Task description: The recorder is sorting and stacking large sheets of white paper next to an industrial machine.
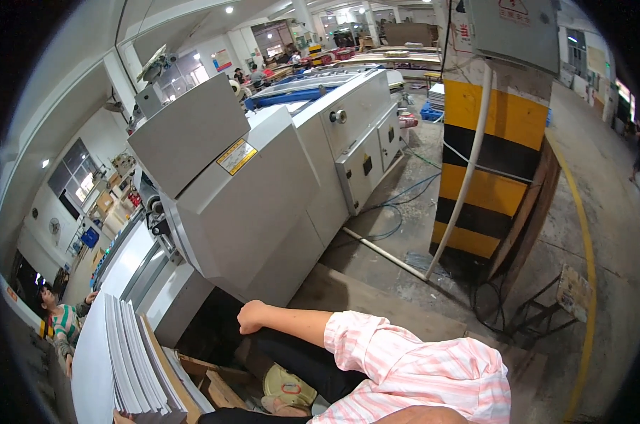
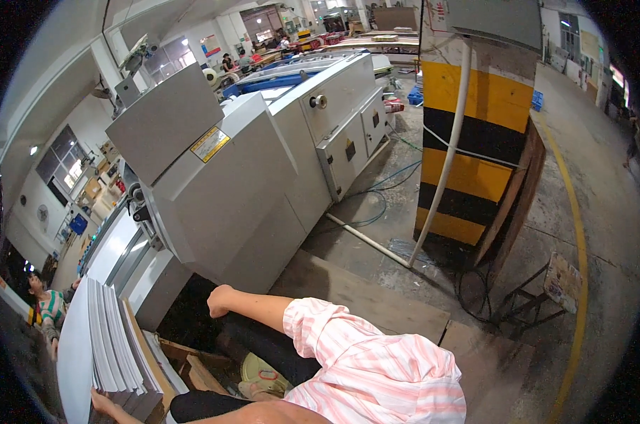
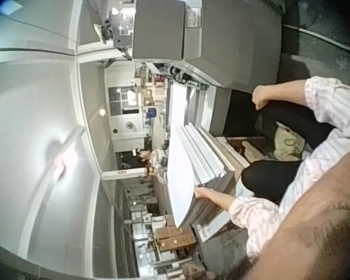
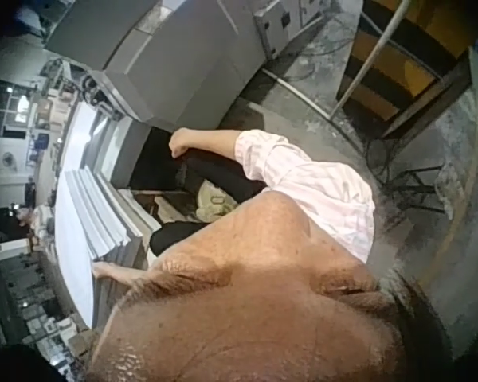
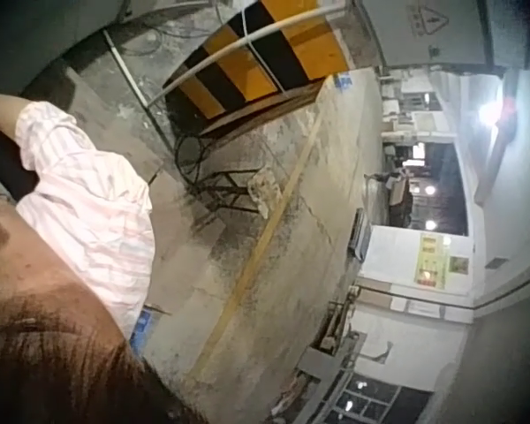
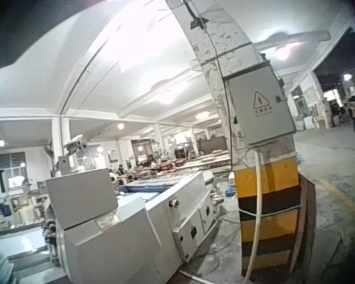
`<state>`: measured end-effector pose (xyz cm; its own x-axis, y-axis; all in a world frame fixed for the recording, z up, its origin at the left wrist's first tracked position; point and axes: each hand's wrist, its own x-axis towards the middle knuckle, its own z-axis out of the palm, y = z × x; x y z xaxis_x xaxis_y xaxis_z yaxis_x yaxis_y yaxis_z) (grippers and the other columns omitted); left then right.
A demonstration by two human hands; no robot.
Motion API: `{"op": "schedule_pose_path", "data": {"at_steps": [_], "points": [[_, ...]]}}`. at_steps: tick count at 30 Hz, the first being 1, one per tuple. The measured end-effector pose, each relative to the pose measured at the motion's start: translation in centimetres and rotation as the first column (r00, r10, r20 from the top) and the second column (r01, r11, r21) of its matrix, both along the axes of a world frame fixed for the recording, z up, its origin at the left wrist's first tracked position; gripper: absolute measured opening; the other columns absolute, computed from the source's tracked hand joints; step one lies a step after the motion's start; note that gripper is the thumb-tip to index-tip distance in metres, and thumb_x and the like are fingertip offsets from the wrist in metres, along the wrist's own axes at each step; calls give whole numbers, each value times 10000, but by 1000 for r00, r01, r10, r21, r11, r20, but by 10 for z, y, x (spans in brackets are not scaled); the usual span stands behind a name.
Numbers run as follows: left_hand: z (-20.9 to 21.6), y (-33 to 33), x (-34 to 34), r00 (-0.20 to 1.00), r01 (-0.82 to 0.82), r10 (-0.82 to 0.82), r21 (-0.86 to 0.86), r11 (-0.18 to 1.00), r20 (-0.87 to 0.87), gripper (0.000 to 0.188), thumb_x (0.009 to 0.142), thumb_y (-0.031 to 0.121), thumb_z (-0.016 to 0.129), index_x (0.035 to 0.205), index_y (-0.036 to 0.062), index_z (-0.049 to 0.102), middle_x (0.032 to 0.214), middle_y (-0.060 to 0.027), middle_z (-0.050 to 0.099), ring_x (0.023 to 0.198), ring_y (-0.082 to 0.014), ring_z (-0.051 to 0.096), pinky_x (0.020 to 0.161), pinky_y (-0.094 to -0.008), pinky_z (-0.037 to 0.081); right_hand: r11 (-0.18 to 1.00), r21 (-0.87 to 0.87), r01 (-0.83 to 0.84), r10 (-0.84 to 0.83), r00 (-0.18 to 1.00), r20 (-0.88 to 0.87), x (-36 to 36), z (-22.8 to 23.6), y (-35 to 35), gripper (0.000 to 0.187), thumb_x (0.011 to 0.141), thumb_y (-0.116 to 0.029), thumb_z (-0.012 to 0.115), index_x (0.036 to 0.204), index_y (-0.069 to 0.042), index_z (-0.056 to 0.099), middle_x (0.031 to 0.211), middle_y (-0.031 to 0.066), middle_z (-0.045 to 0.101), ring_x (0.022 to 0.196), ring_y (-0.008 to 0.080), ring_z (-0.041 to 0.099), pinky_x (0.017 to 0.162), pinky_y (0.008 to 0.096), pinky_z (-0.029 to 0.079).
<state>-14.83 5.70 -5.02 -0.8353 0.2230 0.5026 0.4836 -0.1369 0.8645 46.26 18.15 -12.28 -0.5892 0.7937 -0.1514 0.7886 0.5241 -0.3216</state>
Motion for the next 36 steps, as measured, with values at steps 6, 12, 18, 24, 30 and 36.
{"op": "schedule_pose_path", "data": {"at_steps": [6, 12, 18, 24, 30, 36], "points": [[7, -19, -12, 996, -49, 55, -73, 996, 77, 315, 820, 290, 602, 916, -8, 639, 806, -85, 608, 687, -181, 539, 569, -297, 431, 997, -10, -82, 82, 996, -33, -2, 2, 5, 406, 797, -365, 473, 890, -30, 683, 942, 165, 654, 906, 323, 611, 777, 424, 477], [18, -33, 35, 979, -136, 146, -83, 987, 141, 339, 799, 317, 593, 905, -2, 640, 815, -63, 581, 686, -166, 520, 551, -287, 418, 979, -16, -203, 203, 979, 21, -11, 5, 3, 425, 818, -379, 459, 889, -25, 682, 933, 161, 657, 904, 314, 614, 774, 424, 481], [25, -43, 74, 971, -127, 148, -120, 985, 189, 293, 815, 304, 587, 862, 18, 622, 769, -39, 568, 647, -134, 512, 538, -274, 411, 945, -36, -324, 326, 941, 94, -37, 5, 4, 407, 813, -372, 472, 903, -37, 685, 949, 147, 659, 906, 301, 618, 770, 419, 486], [35, -48, 90, 976, -122, 132, -67, 990, 173, 267, 819, 296, 582, 835, 32, 617, 742, -25, 581, 648, -133, 523, 534, -261, 400, 904, -78, -420, 428, 889, 163, -62, 17, 4, 389, 777, -369, 514, 934, -59, 688, 978, 135, 658, 931, 289, 618, 774, 403, 493], [27, -51, 84, 968, -162, 168, -47, 986, 188, 299, 807, 303, 580, 854, 15, 647, 735, -28, 576, 623, -132, 503, 510, -260, 369, 877, -114, -467, 481, 847, 227, -79, 21, 4, 427, 727, -404, 616, 980, -67, 680, 1020, 132, 649, 971, 287, 606, 811, 396, 485], [27, -30, 122, 984, -111, 112, -17, 994, 141, 294, 820, 299, 576, 858, 12, 629, 742, -18, 561, 645, -133, 499, 561, -287, 369, 865, -166, -474, 499, 774, 390, -97, 26, 29, 420, 644, -345, 757, 955, -70, 692, 988, 124, 659, 951, 286, 611, 787, 400, 497]]}}
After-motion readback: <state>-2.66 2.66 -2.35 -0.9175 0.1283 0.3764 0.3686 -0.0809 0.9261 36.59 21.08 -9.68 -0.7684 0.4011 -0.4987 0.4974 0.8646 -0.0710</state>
